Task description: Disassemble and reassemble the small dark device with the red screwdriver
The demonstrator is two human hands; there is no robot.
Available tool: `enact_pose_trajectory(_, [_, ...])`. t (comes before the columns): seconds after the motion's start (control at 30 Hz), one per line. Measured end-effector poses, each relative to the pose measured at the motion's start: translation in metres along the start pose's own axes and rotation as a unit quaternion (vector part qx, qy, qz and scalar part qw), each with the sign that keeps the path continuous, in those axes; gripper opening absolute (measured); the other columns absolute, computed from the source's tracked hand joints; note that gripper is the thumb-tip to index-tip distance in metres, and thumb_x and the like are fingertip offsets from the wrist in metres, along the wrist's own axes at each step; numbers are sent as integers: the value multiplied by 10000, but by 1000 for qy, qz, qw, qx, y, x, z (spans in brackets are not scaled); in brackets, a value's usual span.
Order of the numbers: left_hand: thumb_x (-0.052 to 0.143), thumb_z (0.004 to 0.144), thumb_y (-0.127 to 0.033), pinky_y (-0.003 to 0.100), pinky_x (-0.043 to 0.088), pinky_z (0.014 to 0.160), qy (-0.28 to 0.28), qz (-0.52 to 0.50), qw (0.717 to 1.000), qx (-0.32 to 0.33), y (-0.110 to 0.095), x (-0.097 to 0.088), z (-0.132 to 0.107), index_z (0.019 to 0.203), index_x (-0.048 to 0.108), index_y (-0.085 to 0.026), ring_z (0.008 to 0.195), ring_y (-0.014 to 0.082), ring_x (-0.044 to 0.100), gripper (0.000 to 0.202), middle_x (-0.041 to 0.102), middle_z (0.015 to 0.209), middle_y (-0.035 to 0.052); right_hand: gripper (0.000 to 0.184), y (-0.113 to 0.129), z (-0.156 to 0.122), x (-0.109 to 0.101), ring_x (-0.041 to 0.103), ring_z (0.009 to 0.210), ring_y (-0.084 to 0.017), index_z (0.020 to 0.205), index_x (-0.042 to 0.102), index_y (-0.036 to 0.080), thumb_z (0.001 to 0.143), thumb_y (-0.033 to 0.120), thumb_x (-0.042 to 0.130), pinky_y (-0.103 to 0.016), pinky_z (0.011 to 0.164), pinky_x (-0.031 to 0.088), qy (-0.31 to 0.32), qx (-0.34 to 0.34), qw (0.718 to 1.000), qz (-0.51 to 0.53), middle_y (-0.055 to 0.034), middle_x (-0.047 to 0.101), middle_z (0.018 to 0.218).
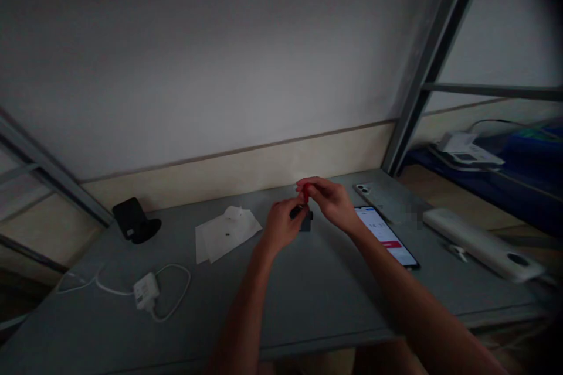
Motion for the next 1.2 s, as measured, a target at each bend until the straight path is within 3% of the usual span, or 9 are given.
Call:
enact_pose_trajectory(0.3, [548,981,-324,268,500,824,38,-51,998,5,2,2,1,963,728,-188,867,177,694,227,757,945,59,264,-15,0,-2,549,593,-134,883,615,215,786,381,797,-273,581,466,-55,24,998,4,36,582,654])
enact_pose_trajectory(0.4, [553,977,-306,270,504,842,42,-45,998,6,2,1,1,968,727,-189,891,181,697,210,758,967,63,269,-8,-1,-4,571,641,-138,906,612,217,792,379,794,-282,637,497,-74,4,997,-28,24,606,710])
enact_pose_trajectory(0.53, [560,974,-297,280,510,867,49,-33,998,8,-1,0,2,970,732,-196,909,184,700,200,761,982,61,249,-2,-2,1,664,835,-178,1077,659,216,905,396,661,-331,769,540,-19,4,1000,-1,-49,708,938])
enact_pose_trajectory(0.6, [549,978,-284,287,514,885,55,-35,998,12,-2,-1,2,970,741,-200,920,182,703,210,764,988,59,220,-3,-2,1,666,803,-176,1039,674,208,919,388,638,-330,748,538,-12,14,1000,9,-47,712,899])
enact_pose_trajectory(0.77, [531,986,-279,318,529,923,64,-34,997,9,-4,0,1,977,761,-212,939,189,706,240,771,973,65,246,-8,-2,-3,596,638,-152,912,626,207,806,381,765,-298,628,510,-62,21,998,-21,15,615,701])
enact_pose_trajectory(0.93, [550,975,-266,332,530,957,59,-15,998,28,-11,-1,1,1066,746,-212,977,193,701,223,765,1018,72,281,-9,-2,-13,598,627,-150,928,597,217,816,423,751,-300,633,504,-132,7,991,-24,22,598,708])
enact_pose_trajectory(1.0, [543,980,-267,339,513,997,31,-3,999,28,-9,-12,-1,1116,726,-211,1048,193,683,236,746,1101,81,266,-12,-2,-23,609,642,-155,993,598,226,876,452,676,-299,641,499,-166,3,986,2,21,595,715])
enact_pose_trajectory(1.1, [519,991,-268,354,477,1048,-43,54,998,-13,10,-49,-15,1183,688,-202,1134,197,644,264,709,1197,98,281,-21,-1,-38,552,577,-131,1026,611,229,958,485,520,-272,573,447,-184,20,982,27,23,552,721])
enact_pose_trajectory(1.2, [498,982,-201,345,496,986,-51,169,977,-121,52,-94,-48,1139,691,-181,1013,196,660,250,711,1148,102,317,-30,2,-33,487,561,-119,1003,668,205,939,487,539,-260,544,387,-72,63,994,-55,6,578,753])
Point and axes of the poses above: each hand's wrist, its own z-axis towards the middle knuckle, its own x-axis out of the palm, y = z × x, the point moved 7 cm from there along z, towards the middle knuckle
